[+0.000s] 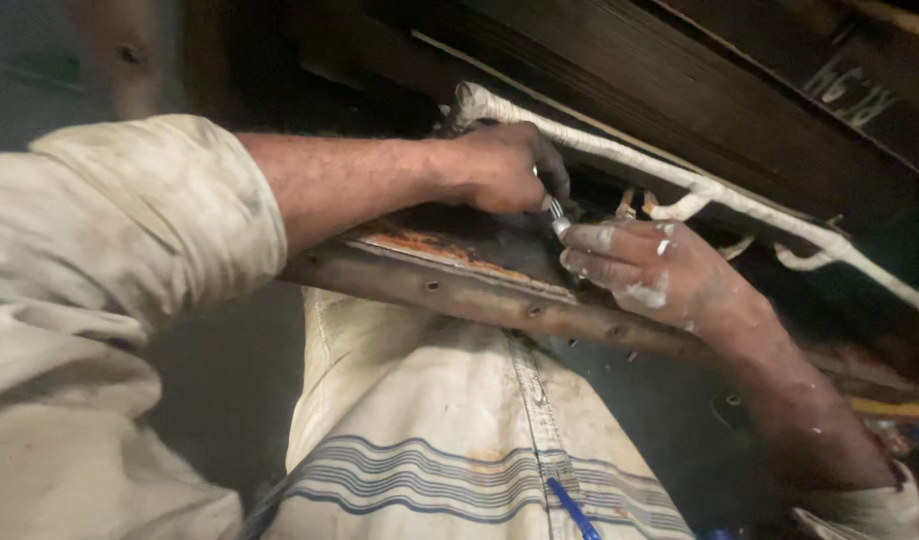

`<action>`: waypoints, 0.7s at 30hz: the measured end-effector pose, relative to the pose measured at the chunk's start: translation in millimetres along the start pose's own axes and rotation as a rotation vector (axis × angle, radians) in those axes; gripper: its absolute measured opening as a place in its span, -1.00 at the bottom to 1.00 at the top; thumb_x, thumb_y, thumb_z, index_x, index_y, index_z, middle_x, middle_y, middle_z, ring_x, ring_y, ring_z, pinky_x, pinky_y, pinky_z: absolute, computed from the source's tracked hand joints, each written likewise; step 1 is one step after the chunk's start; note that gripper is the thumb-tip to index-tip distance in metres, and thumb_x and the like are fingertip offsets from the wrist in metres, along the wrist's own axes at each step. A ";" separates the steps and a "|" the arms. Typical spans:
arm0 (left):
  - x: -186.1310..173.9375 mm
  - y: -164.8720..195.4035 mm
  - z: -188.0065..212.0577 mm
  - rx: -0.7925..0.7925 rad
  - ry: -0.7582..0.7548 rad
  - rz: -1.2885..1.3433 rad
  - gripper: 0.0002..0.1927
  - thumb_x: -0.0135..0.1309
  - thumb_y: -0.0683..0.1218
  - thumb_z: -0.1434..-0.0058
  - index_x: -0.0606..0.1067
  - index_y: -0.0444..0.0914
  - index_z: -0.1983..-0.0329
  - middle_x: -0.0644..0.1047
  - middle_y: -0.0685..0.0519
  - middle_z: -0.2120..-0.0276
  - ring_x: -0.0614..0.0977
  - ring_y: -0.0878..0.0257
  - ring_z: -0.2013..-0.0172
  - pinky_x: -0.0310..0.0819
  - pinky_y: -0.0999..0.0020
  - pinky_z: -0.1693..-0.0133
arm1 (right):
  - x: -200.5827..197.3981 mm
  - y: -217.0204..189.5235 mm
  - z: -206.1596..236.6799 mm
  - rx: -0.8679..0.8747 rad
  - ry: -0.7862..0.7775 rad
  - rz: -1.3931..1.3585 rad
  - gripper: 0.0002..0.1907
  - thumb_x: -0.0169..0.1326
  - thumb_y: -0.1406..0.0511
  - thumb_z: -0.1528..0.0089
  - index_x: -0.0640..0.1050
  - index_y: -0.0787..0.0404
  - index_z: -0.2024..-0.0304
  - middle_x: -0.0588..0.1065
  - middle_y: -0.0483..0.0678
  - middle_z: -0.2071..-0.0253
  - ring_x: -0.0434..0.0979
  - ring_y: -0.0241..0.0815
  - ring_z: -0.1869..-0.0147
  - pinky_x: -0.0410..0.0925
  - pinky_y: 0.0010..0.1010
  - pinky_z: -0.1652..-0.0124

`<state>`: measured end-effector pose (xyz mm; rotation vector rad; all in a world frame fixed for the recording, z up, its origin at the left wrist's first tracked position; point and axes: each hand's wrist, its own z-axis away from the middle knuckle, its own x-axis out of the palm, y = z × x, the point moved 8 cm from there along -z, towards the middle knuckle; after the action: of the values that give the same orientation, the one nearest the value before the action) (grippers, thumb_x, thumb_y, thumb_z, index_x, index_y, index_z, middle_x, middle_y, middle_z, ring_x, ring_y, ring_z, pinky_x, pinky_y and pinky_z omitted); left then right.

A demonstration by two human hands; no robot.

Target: The person uses a spanner to tighten and loosen bolts on a metal frame assembly with brass fittings inside a machine housing, repositioning the wrench on different fasteners and steadying parts with the other hand while working along the frame.

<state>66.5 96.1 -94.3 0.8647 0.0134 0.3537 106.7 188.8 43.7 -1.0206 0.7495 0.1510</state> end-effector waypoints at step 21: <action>32.4 69.6 14.6 0.749 0.081 -1.124 -0.83 0.08 -0.08 -0.14 0.63 -0.23 0.43 0.62 -0.12 0.31 0.71 -0.05 0.29 0.62 0.06 0.35 | -9.5 -8.0 13.8 -0.462 0.347 0.392 -0.78 0.18 0.39 -0.11 0.68 0.29 0.19 0.62 0.12 0.10 0.69 0.04 0.08 0.56 -0.19 0.01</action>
<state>78.4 136.8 -28.6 1.4246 0.7167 -0.7255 110.0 197.8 59.6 -1.3453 1.2671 0.5124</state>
